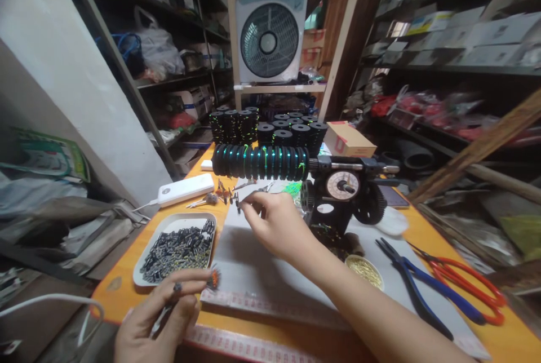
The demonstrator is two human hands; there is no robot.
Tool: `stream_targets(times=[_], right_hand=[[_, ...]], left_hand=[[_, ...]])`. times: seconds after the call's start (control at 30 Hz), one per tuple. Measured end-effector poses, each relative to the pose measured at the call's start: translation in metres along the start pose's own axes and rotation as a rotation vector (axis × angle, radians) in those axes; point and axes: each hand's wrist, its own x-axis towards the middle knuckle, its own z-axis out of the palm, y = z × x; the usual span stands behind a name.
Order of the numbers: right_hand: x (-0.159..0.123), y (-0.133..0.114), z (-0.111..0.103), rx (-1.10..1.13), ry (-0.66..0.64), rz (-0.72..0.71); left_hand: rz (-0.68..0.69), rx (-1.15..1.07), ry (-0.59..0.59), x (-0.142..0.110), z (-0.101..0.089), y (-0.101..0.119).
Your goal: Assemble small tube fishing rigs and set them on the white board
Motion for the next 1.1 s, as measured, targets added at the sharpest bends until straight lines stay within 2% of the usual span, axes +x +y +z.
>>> stream_targets(times=[0.07, 0.13, 0.23, 0.3, 0.4, 0.47, 0.53, 0.6, 0.63, 0.7, 0.83, 0.97, 1.03, 1.1], right_hand=[[-0.010, -0.007, -0.002, 0.030, -0.065, 0.000], [-0.027, -0.018, -0.002, 0.058, -0.130, -0.012], [-0.063, -0.031, 0.007, 0.082, -0.230, -0.043], [-0.085, -0.034, 0.016, 0.046, -0.368, -0.090], [-0.104, -0.034, 0.020, -0.050, -0.499, -0.305], [-0.101, -0.035, 0.012, -0.023, -0.509, -0.341], [-0.088, -0.037, -0.001, 0.046, -0.342, -0.331], [-0.070, -0.036, -0.010, 0.004, -0.099, -0.426], [-0.060, -0.035, -0.011, -0.050, -0.026, -0.497], [-0.045, -0.031, -0.009, -0.136, 0.024, -0.675], [-0.029, -0.021, 0.000, -0.257, -0.022, -0.825], [-0.031, -0.020, 0.003, -0.192, -0.173, -0.878], [-0.036, -0.023, 0.005, -0.139, -0.232, -0.848], [-0.041, -0.027, 0.007, -0.083, -0.262, -0.792]], left_hand=[[0.024, 0.032, -0.010, 0.009, 0.005, 0.005], [-0.046, 0.002, -0.043, 0.019, 0.015, 0.010], [-0.174, -0.114, -0.155, 0.031, 0.033, 0.015], [-0.246, -0.179, -0.212, 0.032, 0.042, 0.015], [-0.334, -0.216, -0.231, 0.023, 0.039, 0.011], [-0.398, -0.210, -0.215, 0.015, 0.026, 0.007], [-0.435, -0.181, -0.219, 0.006, 0.011, 0.003], [-0.434, -0.134, -0.226, -0.001, -0.003, 0.000], [-0.427, -0.103, -0.228, -0.005, -0.007, -0.001], [-0.432, -0.042, -0.219, -0.011, -0.013, -0.002], [-0.420, 0.052, -0.153, -0.019, -0.018, -0.005], [-0.355, 0.163, -0.126, -0.021, -0.027, -0.008], [-0.247, 0.246, -0.147, -0.020, -0.034, -0.008], [-0.083, 0.362, -0.179, -0.019, -0.041, -0.008]])
